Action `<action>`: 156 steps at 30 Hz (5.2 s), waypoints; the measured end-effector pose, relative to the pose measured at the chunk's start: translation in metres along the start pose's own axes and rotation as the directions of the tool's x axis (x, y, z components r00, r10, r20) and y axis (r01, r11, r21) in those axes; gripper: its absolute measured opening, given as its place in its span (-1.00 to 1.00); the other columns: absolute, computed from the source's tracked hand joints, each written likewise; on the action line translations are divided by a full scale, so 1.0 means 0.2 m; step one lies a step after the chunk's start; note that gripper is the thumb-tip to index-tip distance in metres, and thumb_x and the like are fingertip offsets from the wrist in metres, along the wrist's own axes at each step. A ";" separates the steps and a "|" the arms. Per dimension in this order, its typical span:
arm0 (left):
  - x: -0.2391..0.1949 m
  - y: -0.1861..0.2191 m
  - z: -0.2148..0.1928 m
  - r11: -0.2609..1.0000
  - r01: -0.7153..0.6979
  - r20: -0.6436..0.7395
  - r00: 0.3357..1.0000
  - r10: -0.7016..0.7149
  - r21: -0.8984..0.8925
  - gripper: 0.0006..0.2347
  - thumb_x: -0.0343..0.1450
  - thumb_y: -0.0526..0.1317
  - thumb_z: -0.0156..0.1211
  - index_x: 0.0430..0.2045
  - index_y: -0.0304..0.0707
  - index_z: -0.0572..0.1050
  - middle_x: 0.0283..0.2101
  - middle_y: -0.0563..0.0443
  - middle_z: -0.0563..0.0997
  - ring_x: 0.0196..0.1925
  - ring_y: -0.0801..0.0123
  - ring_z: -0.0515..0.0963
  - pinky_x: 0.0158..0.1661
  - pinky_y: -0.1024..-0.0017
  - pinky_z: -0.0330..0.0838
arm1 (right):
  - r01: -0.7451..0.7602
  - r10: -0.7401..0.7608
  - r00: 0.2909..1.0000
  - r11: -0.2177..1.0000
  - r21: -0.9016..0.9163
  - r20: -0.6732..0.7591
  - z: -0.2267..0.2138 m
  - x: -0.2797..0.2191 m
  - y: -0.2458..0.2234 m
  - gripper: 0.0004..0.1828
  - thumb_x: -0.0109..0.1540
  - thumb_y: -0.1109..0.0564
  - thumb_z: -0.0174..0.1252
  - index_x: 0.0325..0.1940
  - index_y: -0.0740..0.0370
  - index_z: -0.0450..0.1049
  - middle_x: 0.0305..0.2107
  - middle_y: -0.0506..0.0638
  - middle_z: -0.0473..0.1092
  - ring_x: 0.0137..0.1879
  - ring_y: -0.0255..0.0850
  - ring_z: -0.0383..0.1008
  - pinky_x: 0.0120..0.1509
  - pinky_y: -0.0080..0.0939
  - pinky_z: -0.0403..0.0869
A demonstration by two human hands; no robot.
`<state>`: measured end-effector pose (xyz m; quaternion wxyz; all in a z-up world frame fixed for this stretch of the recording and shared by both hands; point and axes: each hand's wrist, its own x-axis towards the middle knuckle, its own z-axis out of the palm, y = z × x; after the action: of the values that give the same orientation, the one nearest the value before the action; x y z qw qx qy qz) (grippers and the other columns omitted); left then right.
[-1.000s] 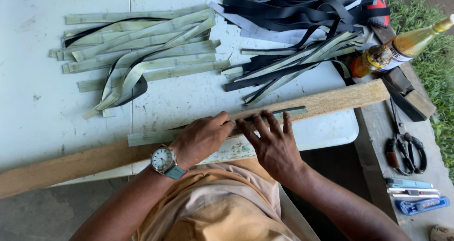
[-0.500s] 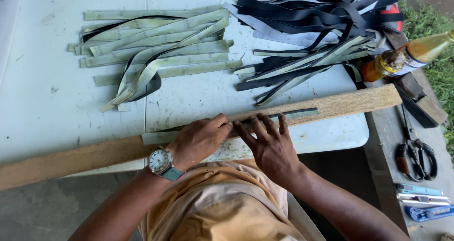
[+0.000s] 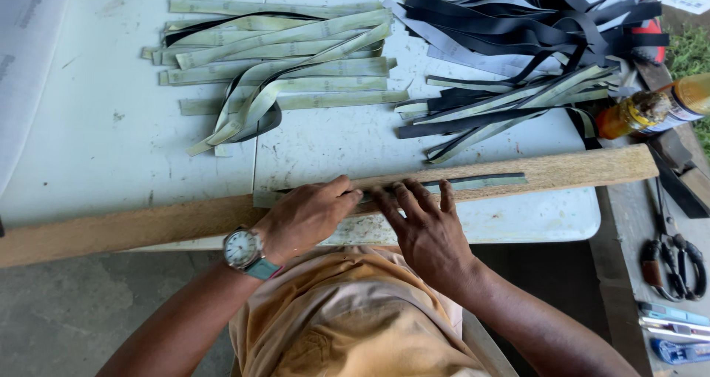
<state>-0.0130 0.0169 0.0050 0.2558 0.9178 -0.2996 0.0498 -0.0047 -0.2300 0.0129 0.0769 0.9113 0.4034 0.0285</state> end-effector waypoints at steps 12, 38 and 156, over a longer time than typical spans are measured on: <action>-0.12 -0.03 -0.03 1.000 -0.006 -0.006 1.000 0.006 -0.007 -0.80 0.41 -0.41 0.11 -0.12 -0.48 0.53 -0.21 -0.16 0.51 -0.35 0.10 0.65 -0.37 0.28 0.58 | 0.038 -0.032 0.996 0.997 0.061 -0.088 0.02 0.04 -0.10 -0.18 0.28 -0.41 -0.20 0.50 0.04 0.03 0.27 0.21 0.16 0.40 0.20 0.08 0.40 0.58 -0.02; -0.36 -0.08 -0.15 0.995 0.098 -0.049 0.994 -0.098 -0.004 -0.80 0.43 -0.37 0.08 -0.12 -0.40 0.54 -0.19 -0.14 0.52 -0.26 0.06 0.64 -0.27 0.20 0.54 | 0.137 -0.134 0.989 0.990 0.035 -0.063 -0.03 0.18 -0.29 -0.27 0.24 0.11 -0.01 0.52 0.25 0.10 0.22 0.20 0.21 0.37 0.12 0.19 0.44 0.46 0.11; -0.77 -0.20 0.01 0.625 0.687 -0.090 0.696 -0.712 0.370 -0.56 0.37 0.17 0.05 0.13 0.26 0.54 0.29 0.06 0.45 0.22 0.15 0.58 0.22 0.04 0.43 | -0.263 0.346 0.903 0.913 0.311 -0.255 -0.01 -0.31 0.42 -0.50 0.17 0.03 0.18 0.21 0.08 0.52 0.22 -0.02 0.44 0.41 -0.02 0.31 0.46 0.47 0.07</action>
<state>-0.1162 0.1247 -0.0522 0.0646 0.9937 0.0879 -0.0269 0.0152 -0.3310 0.0298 -0.1161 0.9499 0.2617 0.1255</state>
